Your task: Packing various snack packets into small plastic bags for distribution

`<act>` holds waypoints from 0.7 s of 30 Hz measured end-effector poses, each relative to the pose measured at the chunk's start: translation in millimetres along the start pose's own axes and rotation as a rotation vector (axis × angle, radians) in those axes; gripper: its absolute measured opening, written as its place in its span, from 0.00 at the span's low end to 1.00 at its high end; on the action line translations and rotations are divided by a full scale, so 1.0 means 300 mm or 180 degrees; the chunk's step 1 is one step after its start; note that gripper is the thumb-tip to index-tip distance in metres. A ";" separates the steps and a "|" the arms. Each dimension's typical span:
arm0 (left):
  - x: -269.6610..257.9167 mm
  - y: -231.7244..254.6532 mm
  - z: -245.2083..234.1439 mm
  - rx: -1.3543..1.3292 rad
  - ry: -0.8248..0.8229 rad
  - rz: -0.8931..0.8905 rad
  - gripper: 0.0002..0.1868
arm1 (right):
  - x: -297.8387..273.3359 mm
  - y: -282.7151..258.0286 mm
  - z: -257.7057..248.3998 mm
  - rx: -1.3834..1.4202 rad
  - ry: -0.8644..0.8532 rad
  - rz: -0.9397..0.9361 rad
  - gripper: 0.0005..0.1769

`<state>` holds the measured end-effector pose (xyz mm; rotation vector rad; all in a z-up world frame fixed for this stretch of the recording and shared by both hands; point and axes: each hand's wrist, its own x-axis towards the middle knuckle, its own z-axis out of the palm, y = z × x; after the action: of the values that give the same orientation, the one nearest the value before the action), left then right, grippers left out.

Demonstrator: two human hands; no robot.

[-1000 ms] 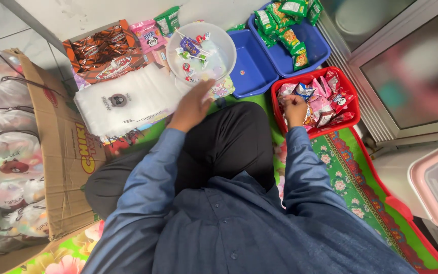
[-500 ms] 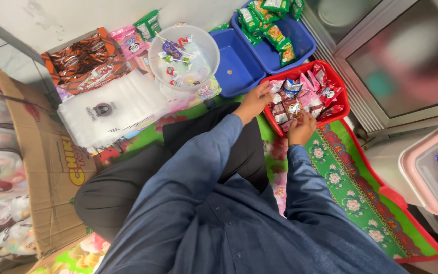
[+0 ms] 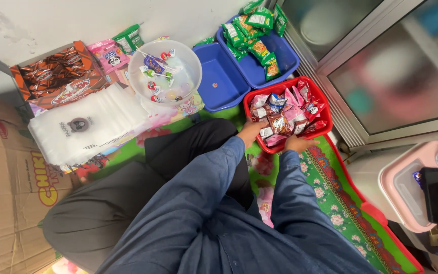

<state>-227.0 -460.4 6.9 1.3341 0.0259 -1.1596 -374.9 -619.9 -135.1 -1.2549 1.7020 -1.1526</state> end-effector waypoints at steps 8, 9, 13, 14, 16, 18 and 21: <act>0.173 -0.128 -0.060 0.0530 0.0594 0.0275 0.66 | 0.056 0.035 0.008 -0.0035 0.0182 0.0575 0.32; 0.168 -0.127 -0.065 0.0710 0.0755 0.0426 0.69 | 0.054 0.020 -0.016 -0.0016 0.0163 0.0412 0.30; 0.010 0.017 -0.060 0.1311 0.0800 0.0891 0.60 | 0.162 -0.092 -0.101 -0.0139 -0.0302 -0.0139 0.27; -0.007 0.031 -0.062 0.1432 0.0755 0.0892 0.58 | 0.156 -0.158 -0.122 -0.0215 -0.0406 -0.0326 0.26; -0.021 0.035 -0.057 0.1548 0.0694 0.0877 0.57 | 0.167 -0.262 -0.169 -0.0310 -0.0498 -0.0512 0.25; -0.006 0.030 -0.059 0.1454 0.0631 0.0836 0.54 | 0.193 -0.349 -0.184 -0.0587 -0.0714 -0.0632 0.24; 0.026 0.008 -0.045 0.0279 0.0756 0.0798 0.42 | 0.268 -0.424 -0.163 -0.0604 -0.1001 -0.1003 0.24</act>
<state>-213.9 -455.7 -0.3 1.5004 -0.0201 -0.7956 -400.0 -701.6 -2.2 -1.7701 1.4368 -0.9179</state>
